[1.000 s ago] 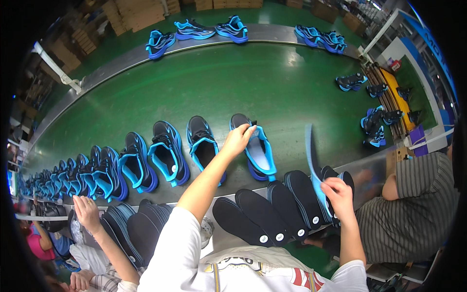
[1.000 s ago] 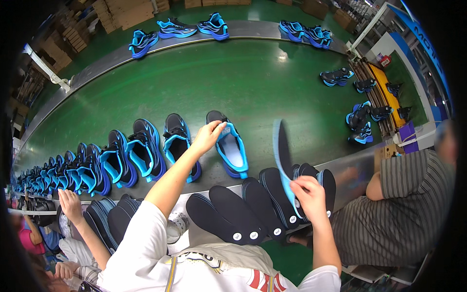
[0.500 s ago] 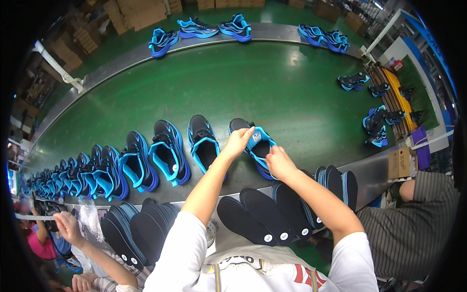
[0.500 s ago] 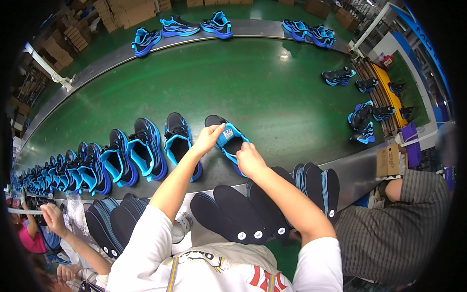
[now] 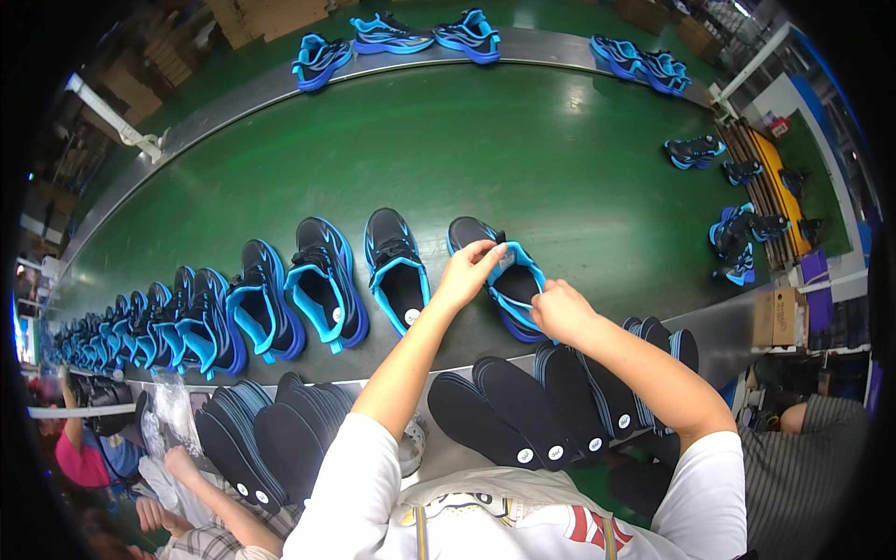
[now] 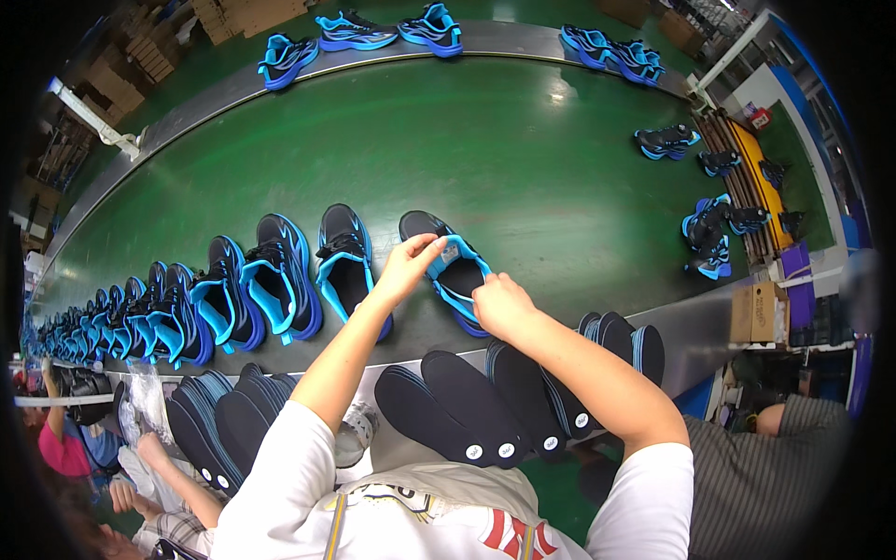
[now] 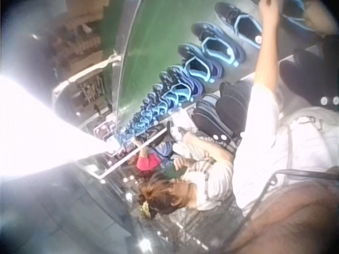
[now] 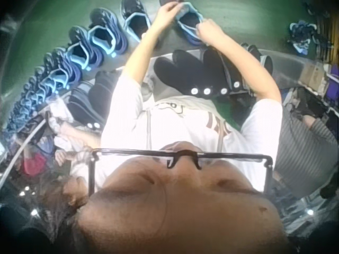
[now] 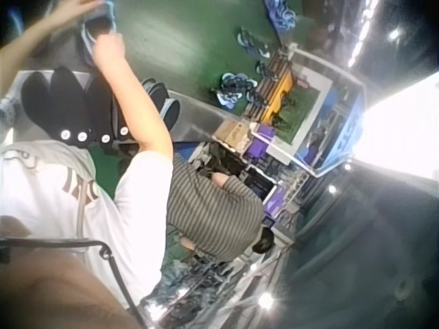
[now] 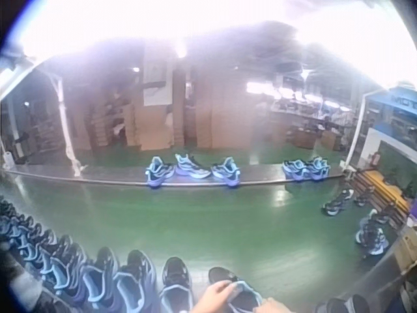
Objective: The person inserts insoles into shoes by hand on an assembly line.
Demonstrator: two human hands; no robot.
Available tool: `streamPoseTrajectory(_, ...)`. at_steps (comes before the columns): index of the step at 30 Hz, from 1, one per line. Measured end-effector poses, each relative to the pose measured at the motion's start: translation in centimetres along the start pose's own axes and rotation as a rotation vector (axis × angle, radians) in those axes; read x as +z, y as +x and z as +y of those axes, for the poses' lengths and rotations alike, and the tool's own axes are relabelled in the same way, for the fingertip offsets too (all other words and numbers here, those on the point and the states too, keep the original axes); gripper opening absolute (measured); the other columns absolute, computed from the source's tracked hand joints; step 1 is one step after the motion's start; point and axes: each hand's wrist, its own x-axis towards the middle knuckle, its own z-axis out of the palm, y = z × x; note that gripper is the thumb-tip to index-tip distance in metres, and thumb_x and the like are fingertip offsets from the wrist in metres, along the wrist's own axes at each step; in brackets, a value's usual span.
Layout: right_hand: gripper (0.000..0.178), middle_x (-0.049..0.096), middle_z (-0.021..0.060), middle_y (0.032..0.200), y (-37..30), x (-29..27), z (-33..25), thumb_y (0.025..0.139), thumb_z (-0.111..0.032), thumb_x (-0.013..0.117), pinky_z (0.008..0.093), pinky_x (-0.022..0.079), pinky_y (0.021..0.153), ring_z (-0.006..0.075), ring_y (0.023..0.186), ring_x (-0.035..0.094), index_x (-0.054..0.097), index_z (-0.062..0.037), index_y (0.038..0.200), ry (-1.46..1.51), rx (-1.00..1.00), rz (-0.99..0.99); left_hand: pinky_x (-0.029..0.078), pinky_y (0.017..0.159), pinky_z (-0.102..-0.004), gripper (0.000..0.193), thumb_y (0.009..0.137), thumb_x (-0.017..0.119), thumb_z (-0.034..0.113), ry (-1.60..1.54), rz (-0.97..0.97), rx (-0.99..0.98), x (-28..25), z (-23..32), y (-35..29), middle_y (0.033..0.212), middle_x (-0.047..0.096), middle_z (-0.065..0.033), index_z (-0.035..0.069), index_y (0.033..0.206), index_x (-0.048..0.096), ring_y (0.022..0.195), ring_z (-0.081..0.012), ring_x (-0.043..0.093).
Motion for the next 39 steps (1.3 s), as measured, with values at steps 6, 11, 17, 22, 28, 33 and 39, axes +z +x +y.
streamPoseTrajectory(6,0.014,0.053,0.0147,0.086,2.1,3.8,0.4,0.071,-0.010,0.052,0.0366,0.049,0.070,0.0275,0.084,0.053,0.062,-0.0016,0.075,-0.143,-0.100,0.140,0.040,0.059,-0.0227,0.042,0.083,0.057,0.033,-0.084,0.025,0.005,0.8,-0.6,-0.1,0.078,0.059,-0.0046,-0.004,0.102,0.056,0.068,-0.0080,0.049)
streamPoseTrajectory(11,0.014,0.054,0.0139,0.087,3.5,4.7,0.7,0.072,-0.010,0.050,0.0350,0.048,0.071,0.0268,0.086,0.053,0.061,-0.0021,0.074,-0.116,-0.082,0.124,0.041,0.064,-0.0222,0.042,0.085,0.055,0.032,-0.045,-0.006,-0.021,0.2,-0.9,-0.1,0.082,0.059,-0.0061,-0.005,0.104,0.055,0.073,-0.0089,0.051)
streamPoseTrajectory(17,0.021,0.055,0.0150,0.100,4.8,3.8,0.1,0.075,-0.012,0.050,0.0342,0.046,0.077,0.0271,0.091,0.052,0.064,-0.0034,0.089,-0.234,-0.044,-0.219,0.041,0.068,-0.0224,0.044,0.086,0.051,0.034,0.009,0.001,0.006,0.2,-0.9,-0.2,0.083,0.059,-0.0064,-0.007,0.104,0.054,0.077,-0.0098,0.052)
streamPoseTrajectory(22,0.029,0.052,0.0190,0.103,6.0,4.0,-0.3,0.079,-0.018,0.049,0.0361,0.043,0.082,0.0302,0.097,0.049,0.063,-0.0050,0.100,-0.438,-0.056,-0.413,0.040,0.064,-0.0213,0.040,0.087,0.050,0.032,0.001,-0.005,0.023,0.2,-1.1,-0.2,0.077,0.057,-0.0028,-0.005,0.102,0.055,0.072,-0.0074,0.049)
streamPoseTrajectory(28,0.024,0.053,0.0146,0.101,4.9,2.6,0.6,0.077,-0.014,0.047,0.0356,0.042,0.085,0.0269,0.099,0.048,0.063,-0.0035,0.092,-0.146,-0.138,-0.249,0.035,0.055,-0.0206,0.031,0.088,0.049,0.029,-0.043,0.033,0.043,0.1,-1.5,-0.3,0.066,0.047,0.0045,-0.001,0.088,0.057,0.063,-0.0040,0.040)
streamPoseTrajectory(33,0.020,0.054,0.0130,0.094,4.2,4.8,1.5,0.077,-0.013,0.046,0.0356,0.042,0.083,0.0258,0.096,0.048,0.063,-0.0034,0.080,-0.077,-0.183,-0.009,0.033,0.055,-0.0201,0.029,0.089,0.049,0.027,-0.043,-0.028,0.002,-0.1,-1.5,-0.2,0.066,0.045,0.0050,0.000,0.083,0.055,0.063,-0.0037,0.038)
streamPoseTrajectory(39,0.025,0.054,0.0115,0.105,6.0,4.2,0.2,0.080,-0.022,0.048,0.0339,0.039,0.086,0.0258,0.102,0.046,0.066,-0.0062,0.088,-0.395,-0.188,-0.339,0.034,0.057,-0.0205,0.030,0.088,0.049,0.028,-0.074,-0.042,-0.092,-0.5,-1.0,-0.2,0.067,0.045,0.0048,0.000,0.084,0.056,0.065,-0.0041,0.039)
